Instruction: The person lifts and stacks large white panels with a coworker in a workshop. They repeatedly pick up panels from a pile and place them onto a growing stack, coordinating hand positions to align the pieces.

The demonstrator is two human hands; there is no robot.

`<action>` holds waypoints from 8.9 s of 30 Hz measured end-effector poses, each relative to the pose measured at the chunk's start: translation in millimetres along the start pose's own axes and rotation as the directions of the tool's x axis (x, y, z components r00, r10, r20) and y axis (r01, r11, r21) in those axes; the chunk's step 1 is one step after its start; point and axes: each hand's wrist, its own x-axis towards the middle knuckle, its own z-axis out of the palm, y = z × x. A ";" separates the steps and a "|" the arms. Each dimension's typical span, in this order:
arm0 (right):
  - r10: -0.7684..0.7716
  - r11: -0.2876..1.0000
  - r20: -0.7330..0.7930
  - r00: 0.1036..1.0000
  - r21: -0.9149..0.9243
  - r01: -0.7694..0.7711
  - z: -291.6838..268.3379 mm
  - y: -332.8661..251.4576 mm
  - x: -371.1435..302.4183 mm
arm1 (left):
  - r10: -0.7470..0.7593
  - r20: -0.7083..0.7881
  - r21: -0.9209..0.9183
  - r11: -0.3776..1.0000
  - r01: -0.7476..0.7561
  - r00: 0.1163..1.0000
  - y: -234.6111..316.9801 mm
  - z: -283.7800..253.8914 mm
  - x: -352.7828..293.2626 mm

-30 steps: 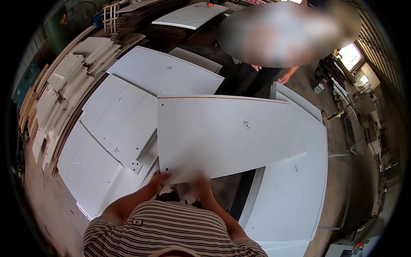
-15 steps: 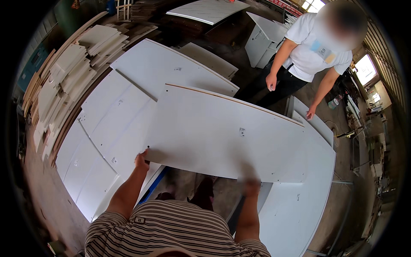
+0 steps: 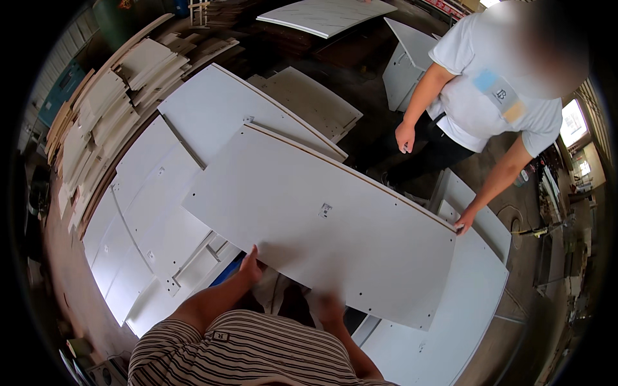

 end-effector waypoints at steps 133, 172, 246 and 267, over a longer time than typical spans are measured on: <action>0.642 0.338 -0.361 0.676 0.925 0.173 114.4 154.7 -595.0 | -0.471 0.450 0.760 -0.245 -0.602 0.759 101.0 -581.2 -259.8; 0.760 0.270 -0.433 0.486 0.889 0.370 129.7 84.4 -609.8 | -0.764 0.157 0.970 -0.001 -0.244 0.626 -74.1 -460.8 -267.4; 0.689 0.057 0.646 0.327 0.402 -0.914 688.0 8.9 -426.8 | 0.984 0.059 0.813 0.050 -0.580 0.168 661.2 -719.4 22.7; 0.834 0.445 0.217 0.508 0.281 -0.850 516.6 15.1 -427.6 | 0.139 -0.082 0.162 0.979 -0.125 0.987 215.1 -731.3 -58.0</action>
